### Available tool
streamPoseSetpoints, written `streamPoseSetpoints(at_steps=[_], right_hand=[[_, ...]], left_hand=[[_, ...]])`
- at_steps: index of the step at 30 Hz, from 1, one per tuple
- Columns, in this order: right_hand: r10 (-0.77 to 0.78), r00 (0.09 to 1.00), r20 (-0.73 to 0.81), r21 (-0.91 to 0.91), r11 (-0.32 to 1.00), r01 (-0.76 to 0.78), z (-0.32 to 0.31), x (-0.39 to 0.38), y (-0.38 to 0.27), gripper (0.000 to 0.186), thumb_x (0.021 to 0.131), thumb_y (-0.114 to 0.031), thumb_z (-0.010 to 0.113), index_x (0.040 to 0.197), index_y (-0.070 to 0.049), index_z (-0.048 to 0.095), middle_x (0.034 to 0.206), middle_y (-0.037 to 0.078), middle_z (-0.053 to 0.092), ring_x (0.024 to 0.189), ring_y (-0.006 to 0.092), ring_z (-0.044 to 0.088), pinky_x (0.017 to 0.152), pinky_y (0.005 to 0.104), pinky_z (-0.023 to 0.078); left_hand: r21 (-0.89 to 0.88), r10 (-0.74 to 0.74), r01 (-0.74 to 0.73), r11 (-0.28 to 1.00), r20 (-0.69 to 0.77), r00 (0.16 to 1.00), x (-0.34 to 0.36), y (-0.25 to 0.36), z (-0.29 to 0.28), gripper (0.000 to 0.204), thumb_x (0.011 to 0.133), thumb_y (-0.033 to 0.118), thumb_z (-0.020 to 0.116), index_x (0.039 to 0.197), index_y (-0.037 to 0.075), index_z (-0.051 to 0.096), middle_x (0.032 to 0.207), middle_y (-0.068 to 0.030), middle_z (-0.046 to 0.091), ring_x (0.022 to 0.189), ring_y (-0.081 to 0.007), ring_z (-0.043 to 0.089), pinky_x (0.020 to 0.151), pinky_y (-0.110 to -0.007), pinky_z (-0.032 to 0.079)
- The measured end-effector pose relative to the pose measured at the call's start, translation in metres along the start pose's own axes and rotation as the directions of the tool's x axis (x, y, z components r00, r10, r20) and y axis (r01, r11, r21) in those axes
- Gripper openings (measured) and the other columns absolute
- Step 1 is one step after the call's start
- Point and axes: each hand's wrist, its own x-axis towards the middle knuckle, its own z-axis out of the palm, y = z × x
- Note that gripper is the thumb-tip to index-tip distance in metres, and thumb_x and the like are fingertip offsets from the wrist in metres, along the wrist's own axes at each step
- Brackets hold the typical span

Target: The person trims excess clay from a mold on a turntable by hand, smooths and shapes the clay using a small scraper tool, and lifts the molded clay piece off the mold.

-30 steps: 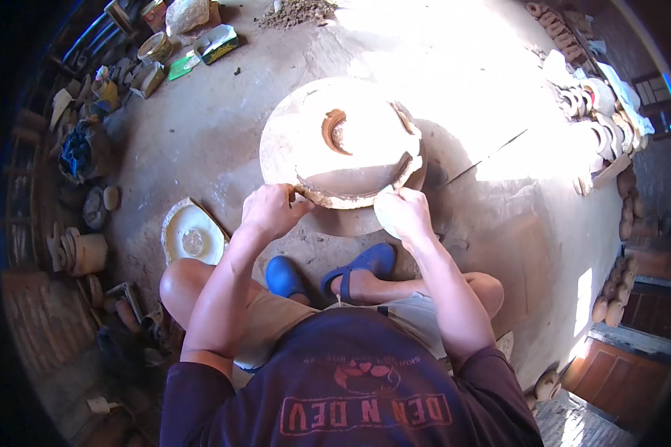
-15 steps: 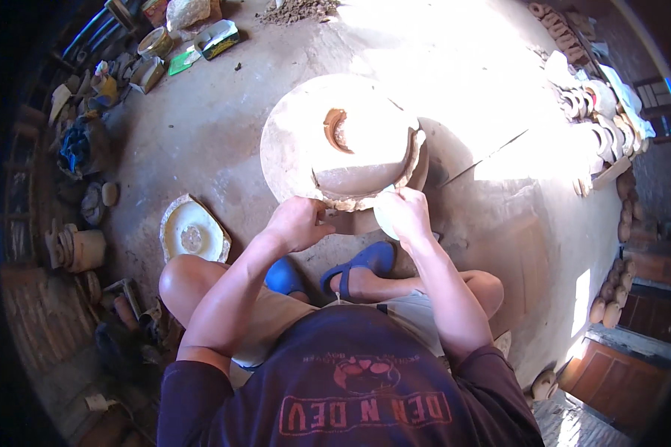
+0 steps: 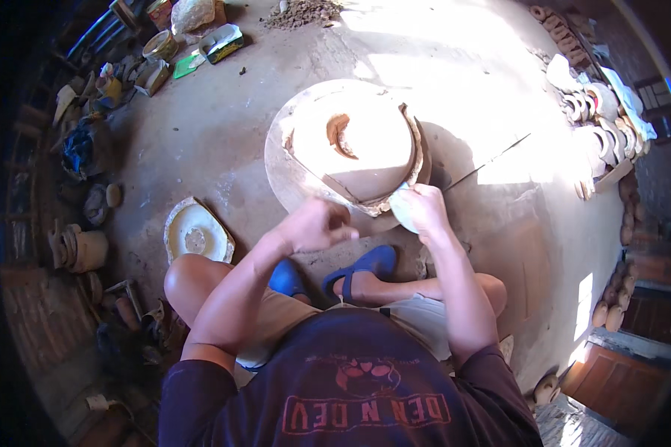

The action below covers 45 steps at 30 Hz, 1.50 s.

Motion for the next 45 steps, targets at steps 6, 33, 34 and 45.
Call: streamPoseSetpoints(at_steps=[6, 33, 34, 45], right_hand=[[-0.102, 0.994, -0.027, -0.794, 0.606, 0.040, -0.077, 0.009, -0.019, 0.034, 0.093, -0.032, 0.068, 0.108, -0.004, 0.078, 0.099, 0.021, 0.077, 0.101, 0.0401, 0.073, 0.091, 0.0487, 0.055], [-0.428, 0.902, -0.055, -0.076, 0.903, 0.423, -0.001, 0.227, 0.007, 0.048, 0.110, -0.039, 0.053, 0.109, 0.005, 0.073, 0.090, 0.019, 0.073, 0.083, 0.0344, 0.069, 0.081, 0.0457, 0.055], [-0.491, 0.867, -0.084, -0.097, 0.870, 0.484, 0.001, 0.214, -0.006, 0.046, 0.110, -0.038, 0.054, 0.111, 0.005, 0.073, 0.090, 0.017, 0.073, 0.083, 0.0335, 0.069, 0.081, 0.0454, 0.055], [-0.590, 0.806, 0.052, -0.173, 0.789, 0.589, 0.001, 0.124, -0.114, 0.029, 0.105, -0.016, 0.064, 0.125, 0.003, 0.073, 0.099, 0.015, 0.078, 0.089, 0.0177, 0.070, 0.083, 0.0341, 0.055]], left_hand=[[-0.349, -0.156, -0.186, 0.918, -0.753, 0.639, 0.020, -0.030, -0.070, 0.035, 0.104, 0.032, 0.068, 0.117, 0.000, 0.070, 0.104, -0.0058, 0.072, 0.096, -0.0133, 0.063, 0.090, -0.029, 0.049], [-0.901, -0.384, -0.304, 0.309, -0.411, 0.827, 0.086, -0.057, -0.094, 0.072, 0.108, 0.067, 0.039, 0.133, 0.003, 0.062, 0.133, -0.0104, 0.068, 0.123, -0.0206, 0.062, 0.113, -0.040, 0.044], [-0.897, -0.363, -0.350, 0.269, -0.431, 0.826, 0.084, -0.058, -0.093, 0.071, 0.109, 0.066, 0.039, 0.131, 0.003, 0.062, 0.131, -0.0106, 0.068, 0.121, -0.0204, 0.062, 0.113, -0.041, 0.044], [-0.921, -0.240, -0.243, 0.303, -0.321, 0.916, 0.056, -0.028, -0.126, 0.078, 0.104, 0.073, 0.042, 0.135, 0.003, 0.061, 0.131, -0.0116, 0.069, 0.120, -0.0229, 0.065, 0.108, -0.038, 0.050]])
